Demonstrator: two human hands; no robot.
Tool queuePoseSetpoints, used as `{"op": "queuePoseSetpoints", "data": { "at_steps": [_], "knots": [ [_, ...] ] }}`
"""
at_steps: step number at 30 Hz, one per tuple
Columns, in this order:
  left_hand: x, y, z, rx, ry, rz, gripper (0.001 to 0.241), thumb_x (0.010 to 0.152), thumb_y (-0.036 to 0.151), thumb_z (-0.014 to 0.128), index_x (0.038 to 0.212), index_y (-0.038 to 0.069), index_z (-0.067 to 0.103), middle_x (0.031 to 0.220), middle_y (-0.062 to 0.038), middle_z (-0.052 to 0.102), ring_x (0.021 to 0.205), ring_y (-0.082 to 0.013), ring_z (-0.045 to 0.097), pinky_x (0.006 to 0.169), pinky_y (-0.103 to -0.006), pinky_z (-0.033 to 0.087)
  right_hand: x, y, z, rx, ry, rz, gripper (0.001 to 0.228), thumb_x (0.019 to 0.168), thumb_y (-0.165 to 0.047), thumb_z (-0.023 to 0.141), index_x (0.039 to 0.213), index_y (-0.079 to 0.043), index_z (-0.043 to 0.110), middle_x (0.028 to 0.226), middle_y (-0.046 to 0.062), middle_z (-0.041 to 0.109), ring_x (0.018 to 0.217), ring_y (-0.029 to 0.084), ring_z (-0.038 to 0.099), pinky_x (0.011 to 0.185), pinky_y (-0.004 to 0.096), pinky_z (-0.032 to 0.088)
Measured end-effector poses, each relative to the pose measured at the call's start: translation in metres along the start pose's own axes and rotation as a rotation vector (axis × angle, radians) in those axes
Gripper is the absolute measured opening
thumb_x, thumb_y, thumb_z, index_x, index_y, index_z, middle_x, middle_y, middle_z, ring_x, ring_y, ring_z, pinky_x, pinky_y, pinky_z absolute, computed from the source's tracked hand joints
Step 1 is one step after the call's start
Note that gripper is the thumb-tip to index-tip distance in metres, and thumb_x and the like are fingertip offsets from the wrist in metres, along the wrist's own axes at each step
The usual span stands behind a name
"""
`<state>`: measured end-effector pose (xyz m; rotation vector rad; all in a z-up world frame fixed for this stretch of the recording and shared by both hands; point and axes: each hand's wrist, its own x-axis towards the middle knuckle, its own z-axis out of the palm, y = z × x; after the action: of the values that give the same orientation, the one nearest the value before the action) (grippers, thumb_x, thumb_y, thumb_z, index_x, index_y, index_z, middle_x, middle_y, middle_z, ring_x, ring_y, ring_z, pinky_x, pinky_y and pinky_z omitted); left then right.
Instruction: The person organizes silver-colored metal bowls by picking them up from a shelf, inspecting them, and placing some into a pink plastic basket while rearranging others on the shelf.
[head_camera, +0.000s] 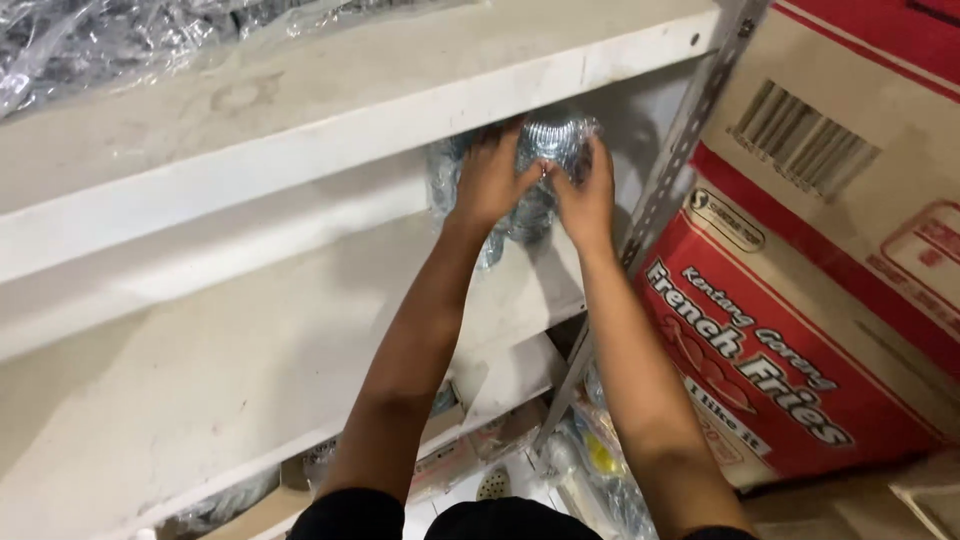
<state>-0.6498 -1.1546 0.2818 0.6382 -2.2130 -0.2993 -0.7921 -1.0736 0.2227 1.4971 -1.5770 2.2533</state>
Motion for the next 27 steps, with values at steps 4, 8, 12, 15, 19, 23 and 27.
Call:
{"op": "queuePoseSetpoints", "data": {
  "at_steps": [4,8,12,15,19,23,27],
  "knots": [
    [0.032,-0.038,0.014,0.034,0.087,0.132,0.053,0.087,0.038,0.079,0.126,0.004,0.064,0.114,-0.022,0.071,0.106,-0.0403,0.067,0.092,-0.0475,0.05,0.03,0.024,0.019,-0.085,-0.008,0.011,0.064,0.093,-0.008,0.078,0.147,0.004,0.045,0.14,0.02,0.056,0.128,0.027,0.059,0.109,0.037,0.049],
    [0.041,-0.065,0.027,-0.017,0.051,0.223,0.046,0.087,0.034,0.077,0.122,0.005,0.067,0.111,-0.02,0.072,0.103,-0.0388,0.067,0.091,-0.047,0.051,0.032,0.031,0.024,-0.283,-0.078,0.04,0.061,0.091,-0.012,0.078,0.145,0.0,0.05,0.135,0.02,0.06,0.127,0.033,0.058,0.108,0.041,0.046],
    [0.042,-0.073,0.025,-0.005,0.054,0.235,0.044,0.088,0.033,0.077,0.12,0.005,0.068,0.107,-0.019,0.071,0.101,-0.0383,0.067,0.089,-0.0473,0.051,0.023,0.034,0.026,-0.237,-0.114,-0.066,0.053,0.093,-0.008,0.073,0.142,0.0,0.054,0.138,0.02,0.06,0.132,0.036,0.057,0.112,0.042,0.044],
    [0.041,-0.07,0.025,-0.004,0.061,0.24,0.042,0.088,0.032,0.076,0.119,0.005,0.068,0.104,-0.019,0.071,0.099,-0.0379,0.067,0.088,-0.0475,0.051,0.019,0.038,0.028,-0.224,-0.106,-0.09,0.05,0.095,-0.007,0.071,0.141,0.001,0.054,0.14,0.02,0.06,0.133,0.036,0.057,0.113,0.043,0.044],
    [0.037,-0.064,0.023,-0.005,0.076,0.243,0.039,0.088,0.031,0.075,0.117,0.005,0.068,0.101,-0.018,0.071,0.096,-0.0374,0.066,0.086,-0.0478,0.051,0.016,0.044,0.025,-0.351,-0.128,-0.099,0.052,0.093,-0.007,0.072,0.141,-0.001,0.055,0.139,0.019,0.06,0.131,0.038,0.054,0.114,0.045,0.04],
    [0.037,-0.053,0.015,0.013,0.119,0.263,0.037,0.089,0.03,0.075,0.115,0.005,0.068,0.097,-0.017,0.07,0.093,-0.037,0.066,0.084,-0.0481,0.051,0.015,0.039,0.02,-0.422,-0.132,-0.028,0.063,0.092,-0.012,0.076,0.148,-0.004,0.049,0.146,0.019,0.054,0.137,0.041,0.044,0.117,0.05,0.031],
    [0.027,-0.043,0.0,0.039,0.154,0.255,0.034,0.089,0.029,0.074,0.113,0.005,0.068,0.093,-0.017,0.07,0.09,-0.0365,0.066,0.082,-0.0484,0.051,0.008,0.026,0.017,-0.477,-0.088,-0.043,0.08,0.091,-0.018,0.08,0.158,-0.007,0.038,0.159,0.022,0.038,0.145,0.044,0.03,0.12,0.055,0.025]
  ]
}}
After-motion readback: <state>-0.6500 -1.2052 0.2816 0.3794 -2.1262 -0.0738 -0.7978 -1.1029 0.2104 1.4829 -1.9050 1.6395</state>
